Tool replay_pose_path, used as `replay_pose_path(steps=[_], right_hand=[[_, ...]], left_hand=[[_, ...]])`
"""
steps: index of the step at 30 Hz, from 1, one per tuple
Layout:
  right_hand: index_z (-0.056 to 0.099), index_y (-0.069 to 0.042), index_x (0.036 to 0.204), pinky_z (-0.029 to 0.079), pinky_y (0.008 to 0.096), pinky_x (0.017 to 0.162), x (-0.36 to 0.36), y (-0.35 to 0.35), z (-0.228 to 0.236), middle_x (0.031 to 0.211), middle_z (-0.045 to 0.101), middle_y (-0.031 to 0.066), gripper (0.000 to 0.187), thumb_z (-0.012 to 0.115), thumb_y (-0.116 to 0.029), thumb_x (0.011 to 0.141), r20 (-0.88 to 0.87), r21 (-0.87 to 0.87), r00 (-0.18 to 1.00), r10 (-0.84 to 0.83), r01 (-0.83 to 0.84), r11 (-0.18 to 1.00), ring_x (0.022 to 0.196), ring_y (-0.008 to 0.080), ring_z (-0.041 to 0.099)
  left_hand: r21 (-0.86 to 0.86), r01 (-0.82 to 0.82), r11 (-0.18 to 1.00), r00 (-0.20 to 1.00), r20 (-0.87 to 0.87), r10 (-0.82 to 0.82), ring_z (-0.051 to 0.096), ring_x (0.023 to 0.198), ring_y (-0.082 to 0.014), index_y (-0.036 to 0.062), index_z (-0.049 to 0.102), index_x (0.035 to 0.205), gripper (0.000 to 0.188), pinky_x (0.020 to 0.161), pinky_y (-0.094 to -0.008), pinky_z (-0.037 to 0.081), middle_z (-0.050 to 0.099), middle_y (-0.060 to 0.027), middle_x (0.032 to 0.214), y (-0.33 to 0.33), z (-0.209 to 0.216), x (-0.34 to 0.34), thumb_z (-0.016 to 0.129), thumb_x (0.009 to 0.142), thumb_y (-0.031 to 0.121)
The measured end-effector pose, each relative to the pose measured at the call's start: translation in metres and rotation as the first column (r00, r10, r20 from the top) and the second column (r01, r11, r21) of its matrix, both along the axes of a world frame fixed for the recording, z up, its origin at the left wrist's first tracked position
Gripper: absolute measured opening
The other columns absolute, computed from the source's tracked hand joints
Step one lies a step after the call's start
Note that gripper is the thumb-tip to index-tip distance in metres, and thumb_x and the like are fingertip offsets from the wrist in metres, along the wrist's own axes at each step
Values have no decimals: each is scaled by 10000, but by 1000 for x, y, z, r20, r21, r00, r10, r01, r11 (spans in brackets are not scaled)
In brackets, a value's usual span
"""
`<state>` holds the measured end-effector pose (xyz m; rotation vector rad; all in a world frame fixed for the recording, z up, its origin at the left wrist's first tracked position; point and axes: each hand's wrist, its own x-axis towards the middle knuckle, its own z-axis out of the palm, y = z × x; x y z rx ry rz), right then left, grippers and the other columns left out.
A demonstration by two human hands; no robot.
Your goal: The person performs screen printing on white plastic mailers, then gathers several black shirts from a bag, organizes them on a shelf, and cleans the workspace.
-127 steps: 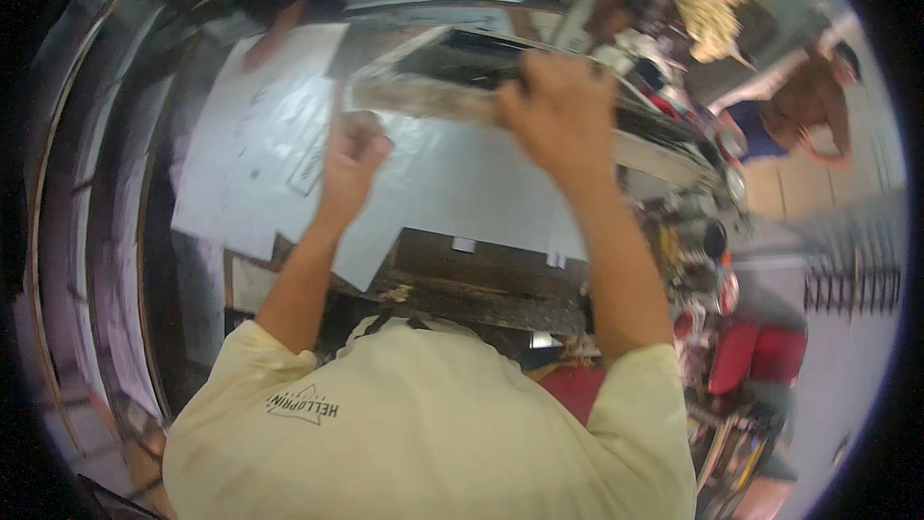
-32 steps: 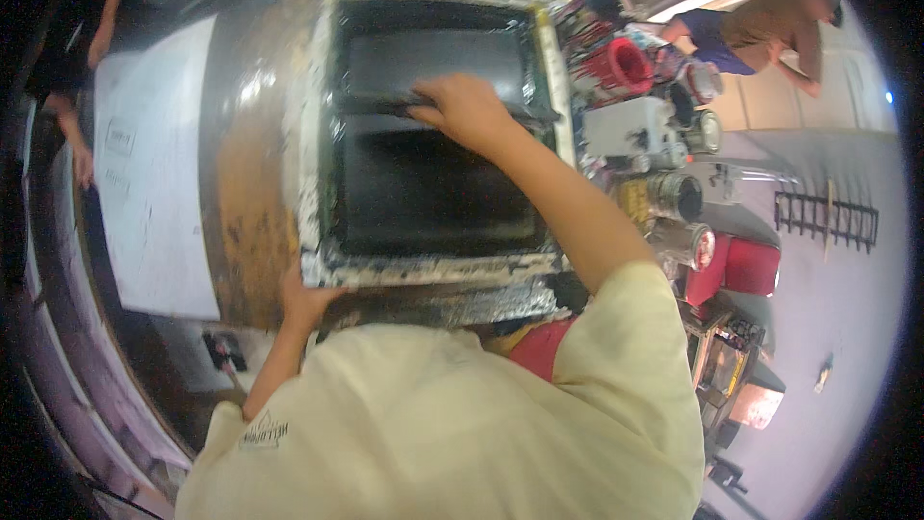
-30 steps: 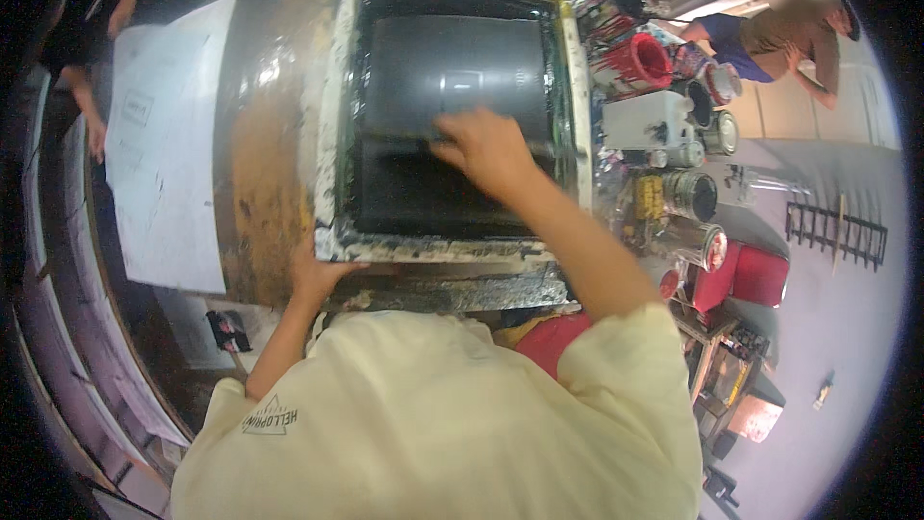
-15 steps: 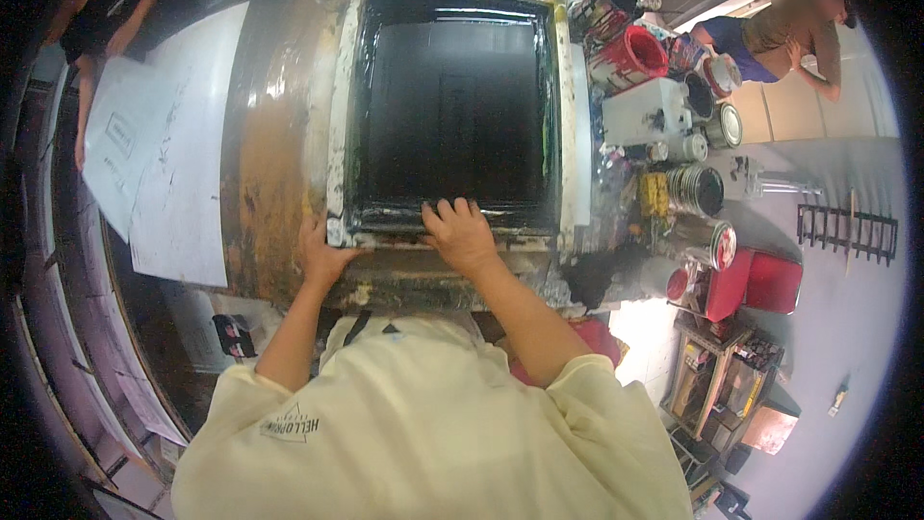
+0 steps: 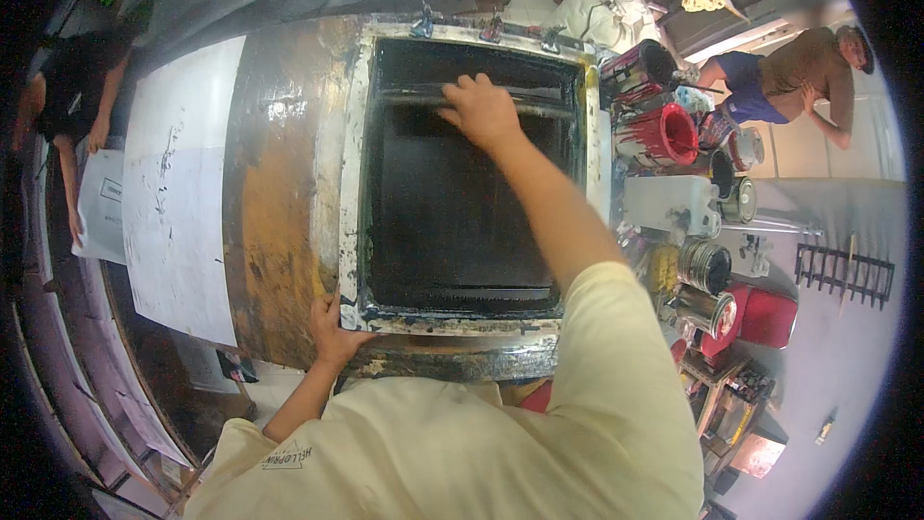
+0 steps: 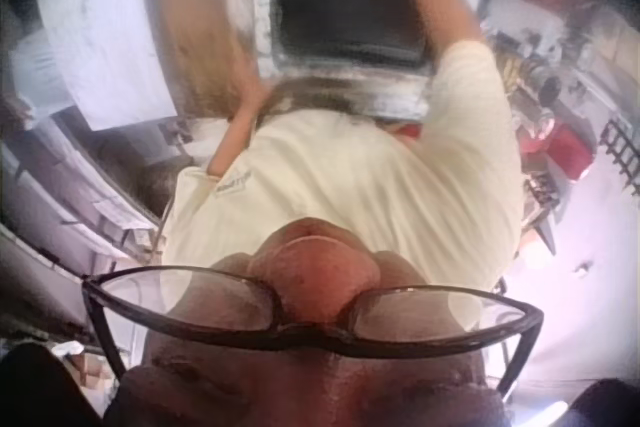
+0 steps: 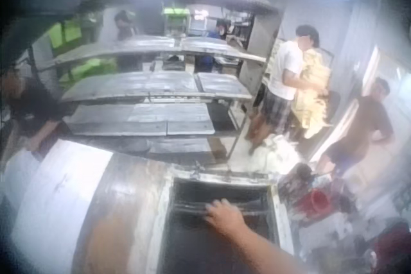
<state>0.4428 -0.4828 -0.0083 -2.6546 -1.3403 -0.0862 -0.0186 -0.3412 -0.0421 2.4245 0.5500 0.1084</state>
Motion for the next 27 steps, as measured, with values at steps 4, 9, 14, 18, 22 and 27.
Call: replay_pose_path(steps=[4, 9, 14, 18, 22, 27], right_hand=[[697, -120, 1151, 533, 514, 860, 71, 9, 39, 1100, 732, 151, 431, 636, -498, 952, -193, -121, 976, 102, -127, 985, 1049, 370, 682], [686, -150, 1112, 550, 480, 827, 81, 4, 19, 1044, 713, 110, 384, 647, -493, 943, 27, 25, 998, 62, -63, 998, 1023, 336, 679], [660, -184, 1034, 560, 456, 751, 7, -18, 2, 991, 639, 62, 307, 705, -456, 899, 129, 33, 991, -40, 36, 999, 998, 302, 647], [641, -176, 1057, 564, 454, 746, -102, -53, 16, 999, 627, 70, 324, 732, -431, 876, 15, 31, 999, -35, 35, 999, 968, 308, 635], [636, -140, 1074, 562, 448, 751, -225, -93, 52, 1006, 640, 92, 359, 740, -414, 866, -89, 39, 995, -39, 42, 998, 952, 322, 642], [606, -88, 1037, 574, 461, 709, -293, -121, 120, 956, 611, 112, 392, 741, -414, 865, -172, -7, 984, -51, 51, 999, 872, 316, 661]], left_hand=[[5, 29, 1000, 994, 102, -29, 564, 912, -321, 28, 504, 1505, 1236, 827, -462, 462, 614, -121, 994, 0, 9, -1, 975, 471, 514], [-413, -52, 909, 998, 14, 64, 740, 985, -324, -43, 476, 1486, 1195, 863, -394, 570, 743, -199, 1080, -4, 13, -3, 1028, 503, 352], [-439, -27, 898, 993, 88, 73, 714, 978, -218, -73, 498, 1445, 1108, 880, -357, 558, 747, -169, 1080, -6, 31, -1, 1034, 538, 268], [-568, -136, 812, 988, -20, 152, 701, 932, -202, -56, 603, 1323, 882, 855, -347, 555, 755, -143, 1032, -9, 28, -8, 1010, 580, 188], [-561, -96, 822, 986, 58, 154, 698, 892, -175, -36, 643, 1239, 735, 814, -337, 562, 758, -96, 991, -13, 55, 3, 984, 611, 132], [-633, -128, 764, 985, 8, 171, 680, 884, -158, -21, 625, 1251, 669, 777, -296, 554, 723, -84, 1020, -19, 94, 12, 947, 672, 71]])
